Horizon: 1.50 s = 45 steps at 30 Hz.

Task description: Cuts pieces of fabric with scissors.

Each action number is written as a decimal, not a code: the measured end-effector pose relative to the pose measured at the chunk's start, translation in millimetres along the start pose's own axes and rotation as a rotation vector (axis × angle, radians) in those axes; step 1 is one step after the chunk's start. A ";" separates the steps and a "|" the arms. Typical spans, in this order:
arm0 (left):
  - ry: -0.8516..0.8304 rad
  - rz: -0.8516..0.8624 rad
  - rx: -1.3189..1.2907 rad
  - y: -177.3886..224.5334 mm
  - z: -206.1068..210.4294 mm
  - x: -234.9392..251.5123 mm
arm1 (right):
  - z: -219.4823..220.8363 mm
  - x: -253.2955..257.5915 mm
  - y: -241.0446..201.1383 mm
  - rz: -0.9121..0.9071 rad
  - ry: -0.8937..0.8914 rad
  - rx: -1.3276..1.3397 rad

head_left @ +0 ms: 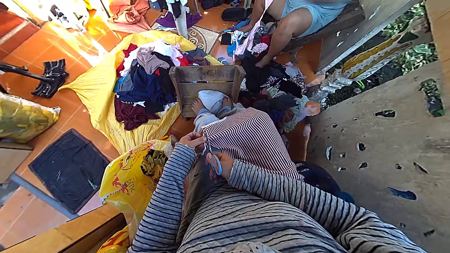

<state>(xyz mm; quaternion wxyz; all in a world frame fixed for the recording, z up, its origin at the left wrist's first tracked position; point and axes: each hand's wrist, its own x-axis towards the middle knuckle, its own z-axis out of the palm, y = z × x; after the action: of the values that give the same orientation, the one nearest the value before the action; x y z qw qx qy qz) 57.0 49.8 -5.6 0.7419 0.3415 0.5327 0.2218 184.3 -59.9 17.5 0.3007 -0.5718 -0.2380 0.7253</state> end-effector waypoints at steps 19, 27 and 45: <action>-0.035 0.001 -0.091 -8.3 0.5 -11.3 | -0.2 1.8 0.9 -0.051 -0.020 0.123; -0.101 0.016 -0.019 -7.3 -0.1 -16.7 | -2.8 3.4 0.1 -0.075 -0.011 0.113; 0.109 0.238 0.149 5.9 11.3 0.1 | -6.5 1.7 -2.3 -0.098 0.013 -0.082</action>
<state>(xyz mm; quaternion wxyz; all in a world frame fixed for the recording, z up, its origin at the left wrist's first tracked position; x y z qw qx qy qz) 67.8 50.8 1.0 0.6528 0.4439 0.5429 0.2864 190.8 -57.1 16.4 0.3138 -0.5759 -0.2931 0.6956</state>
